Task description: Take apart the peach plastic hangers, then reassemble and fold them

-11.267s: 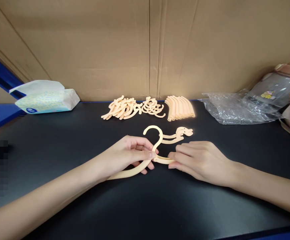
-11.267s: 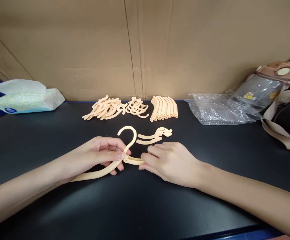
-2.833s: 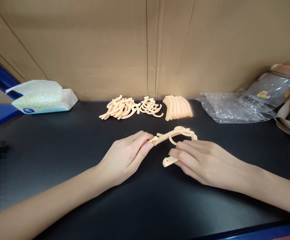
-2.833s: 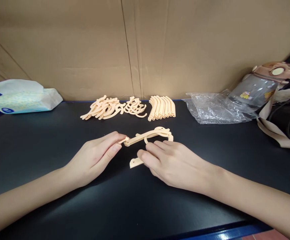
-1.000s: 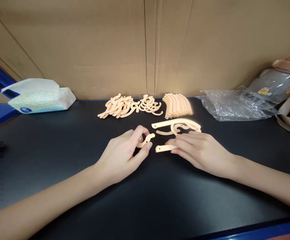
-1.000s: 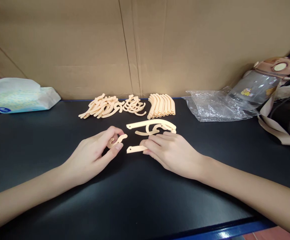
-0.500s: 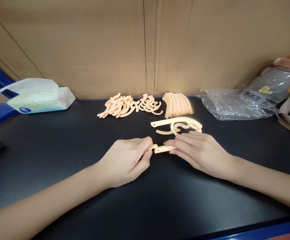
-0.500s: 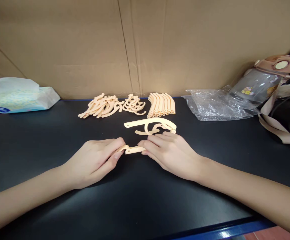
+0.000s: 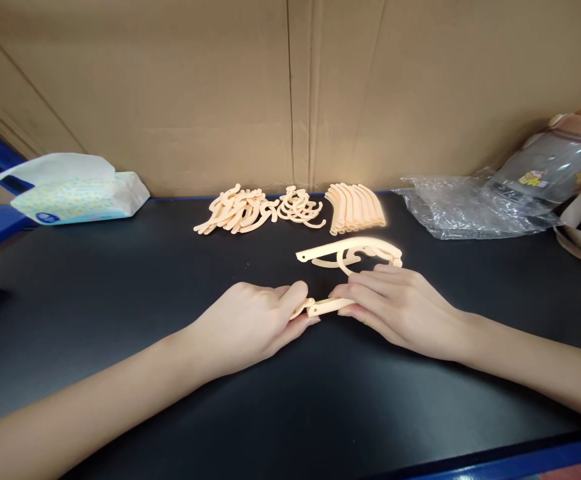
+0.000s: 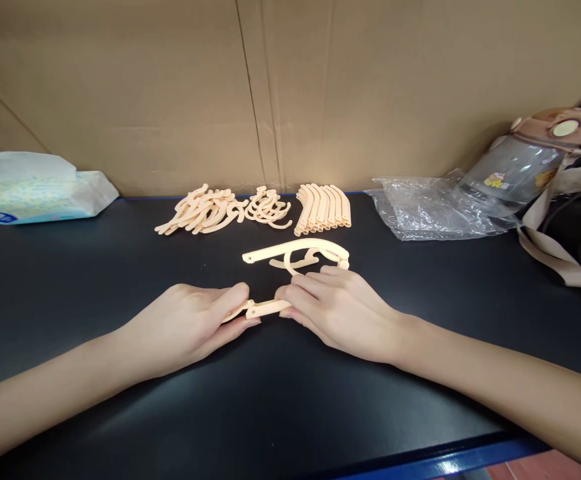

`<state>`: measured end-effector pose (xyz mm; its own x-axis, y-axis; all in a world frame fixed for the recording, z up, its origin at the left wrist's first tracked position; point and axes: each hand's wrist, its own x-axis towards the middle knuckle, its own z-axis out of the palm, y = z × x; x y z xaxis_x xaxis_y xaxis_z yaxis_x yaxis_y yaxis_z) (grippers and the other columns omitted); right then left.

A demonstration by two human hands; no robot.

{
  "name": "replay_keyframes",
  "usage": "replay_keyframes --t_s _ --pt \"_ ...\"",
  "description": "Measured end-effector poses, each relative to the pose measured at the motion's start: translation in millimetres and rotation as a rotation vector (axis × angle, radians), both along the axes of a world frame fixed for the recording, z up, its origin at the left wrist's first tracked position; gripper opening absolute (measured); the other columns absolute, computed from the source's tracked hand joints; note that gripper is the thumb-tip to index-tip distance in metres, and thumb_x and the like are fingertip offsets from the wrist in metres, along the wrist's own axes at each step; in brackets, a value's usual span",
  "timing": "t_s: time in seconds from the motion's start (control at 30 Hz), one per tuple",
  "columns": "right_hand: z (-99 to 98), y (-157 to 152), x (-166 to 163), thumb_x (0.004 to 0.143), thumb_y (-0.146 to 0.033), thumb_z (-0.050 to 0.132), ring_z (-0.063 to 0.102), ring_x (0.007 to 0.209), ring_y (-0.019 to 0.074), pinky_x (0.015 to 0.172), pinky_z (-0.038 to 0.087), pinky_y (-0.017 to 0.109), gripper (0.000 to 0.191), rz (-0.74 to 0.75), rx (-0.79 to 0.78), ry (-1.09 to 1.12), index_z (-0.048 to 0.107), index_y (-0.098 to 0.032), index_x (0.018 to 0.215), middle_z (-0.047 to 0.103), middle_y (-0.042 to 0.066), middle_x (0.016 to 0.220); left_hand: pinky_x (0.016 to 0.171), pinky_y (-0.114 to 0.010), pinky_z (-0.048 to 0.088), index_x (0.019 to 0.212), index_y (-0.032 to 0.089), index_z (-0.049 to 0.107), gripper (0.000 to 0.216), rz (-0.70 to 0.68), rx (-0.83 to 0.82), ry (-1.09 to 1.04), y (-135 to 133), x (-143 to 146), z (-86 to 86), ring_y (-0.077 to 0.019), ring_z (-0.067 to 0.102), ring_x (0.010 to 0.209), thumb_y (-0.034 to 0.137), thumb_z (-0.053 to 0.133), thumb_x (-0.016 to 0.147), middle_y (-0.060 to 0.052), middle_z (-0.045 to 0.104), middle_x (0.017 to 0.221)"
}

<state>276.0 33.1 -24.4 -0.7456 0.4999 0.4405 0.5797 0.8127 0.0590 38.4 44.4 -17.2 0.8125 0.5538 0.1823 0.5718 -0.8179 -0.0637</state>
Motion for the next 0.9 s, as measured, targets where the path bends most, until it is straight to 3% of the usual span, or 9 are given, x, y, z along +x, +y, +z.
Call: replay_keyframes --t_s 0.7,0.9 --pt "5.2 -4.0 0.6 0.102 -0.029 0.035 0.060 0.062 0.0130 0.062 0.045 0.025 0.033 -0.005 -0.100 -0.034 0.065 -0.017 0.110 0.069 0.002 0.079 0.038 -0.030 0.030 0.073 0.020 0.042 0.028 -0.083 0.444 0.143 -6.4 -0.6 4.9 -0.0151 0.047 0.040 0.020 0.031 0.100 0.003 0.045 0.056" --pt "3.7 -4.3 1.4 0.102 -0.030 0.035 0.062 0.061 0.0129 0.059 0.044 0.025 0.034 -0.009 -0.112 -0.025 0.065 -0.018 0.111 0.069 0.002 0.081 0.039 -0.030 0.032 0.073 0.020 0.042 0.028 -0.100 0.504 0.146 -4.8 -0.5 5.6 -0.0147 0.047 0.041 0.024 0.036 0.100 0.004 0.045 0.056"
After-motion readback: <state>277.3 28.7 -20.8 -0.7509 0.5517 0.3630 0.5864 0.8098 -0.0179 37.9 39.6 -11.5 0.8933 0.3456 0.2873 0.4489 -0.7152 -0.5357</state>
